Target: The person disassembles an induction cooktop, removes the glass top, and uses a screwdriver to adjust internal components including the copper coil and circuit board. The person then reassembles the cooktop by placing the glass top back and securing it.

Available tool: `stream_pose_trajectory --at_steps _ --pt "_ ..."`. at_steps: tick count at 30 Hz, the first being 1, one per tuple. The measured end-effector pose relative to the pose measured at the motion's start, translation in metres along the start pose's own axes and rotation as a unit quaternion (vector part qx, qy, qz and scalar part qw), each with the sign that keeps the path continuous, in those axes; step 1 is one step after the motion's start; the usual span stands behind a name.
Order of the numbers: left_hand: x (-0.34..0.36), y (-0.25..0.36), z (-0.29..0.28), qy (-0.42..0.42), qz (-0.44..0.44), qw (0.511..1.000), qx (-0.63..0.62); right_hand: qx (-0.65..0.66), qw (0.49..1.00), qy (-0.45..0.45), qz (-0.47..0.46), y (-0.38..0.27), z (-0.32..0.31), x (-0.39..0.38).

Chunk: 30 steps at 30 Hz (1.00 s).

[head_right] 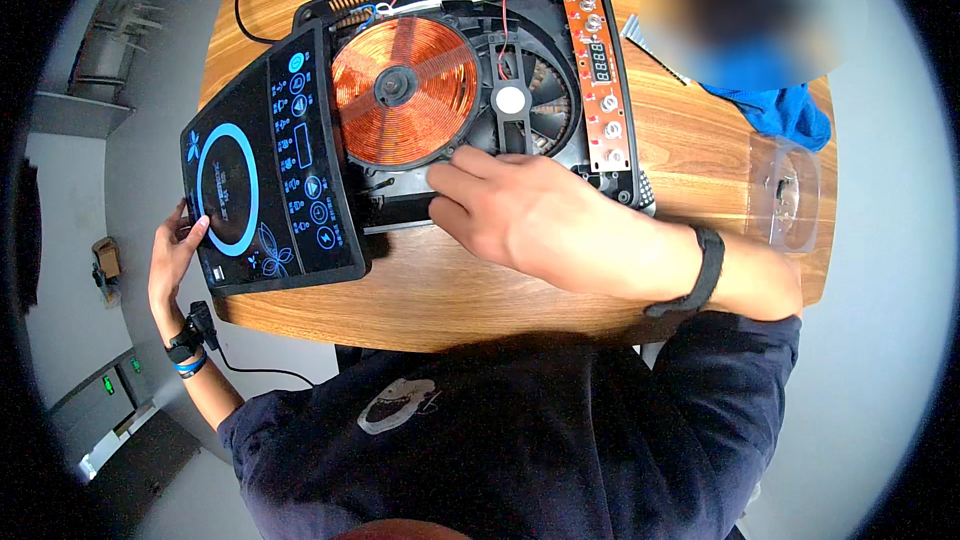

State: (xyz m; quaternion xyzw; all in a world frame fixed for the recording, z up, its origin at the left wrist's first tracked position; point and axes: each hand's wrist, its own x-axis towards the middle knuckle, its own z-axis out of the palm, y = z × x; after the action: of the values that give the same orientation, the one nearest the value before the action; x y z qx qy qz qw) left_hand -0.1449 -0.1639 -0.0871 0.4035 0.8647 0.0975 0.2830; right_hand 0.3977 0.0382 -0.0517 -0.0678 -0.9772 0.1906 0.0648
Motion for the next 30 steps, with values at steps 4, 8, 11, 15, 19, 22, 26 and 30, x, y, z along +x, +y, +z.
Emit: stream_pose_trajectory --at_steps 4,8,11,15,19,22,26,30 --pt "-0.002 0.005 -0.002 -0.018 -0.003 1.0 0.017 -0.045 0.998 0.017 0.048 -0.006 0.011 -0.026" --pt "-0.009 0.049 -0.001 -0.046 0.058 0.995 0.059 -0.111 0.989 -0.003 0.099 0.0 0.022 -0.049" --pt "-0.013 0.097 0.006 -0.067 0.142 0.98 0.122 -0.132 0.984 -0.001 0.122 -0.001 0.021 -0.054" --pt "-0.033 0.181 0.023 -0.123 0.243 0.946 0.175 -0.133 0.978 -0.003 0.16 -0.002 0.015 -0.065" --pt "-0.06 0.231 0.05 -0.166 0.367 0.89 0.211 -0.137 0.969 0.001 0.205 -0.004 0.011 -0.082" --pt "-0.089 0.245 0.056 -0.255 0.4 0.853 0.219 -0.128 0.965 0.006 0.227 -0.003 0.004 -0.089" --pt "-0.105 0.248 0.074 -0.195 0.421 0.839 0.283 -0.103 0.964 0.013 0.245 -0.003 0.001 -0.096" --pt "-0.111 0.248 0.073 -0.188 0.432 0.83 0.299 -0.108 0.961 0.014 0.256 -0.003 0.002 -0.097"
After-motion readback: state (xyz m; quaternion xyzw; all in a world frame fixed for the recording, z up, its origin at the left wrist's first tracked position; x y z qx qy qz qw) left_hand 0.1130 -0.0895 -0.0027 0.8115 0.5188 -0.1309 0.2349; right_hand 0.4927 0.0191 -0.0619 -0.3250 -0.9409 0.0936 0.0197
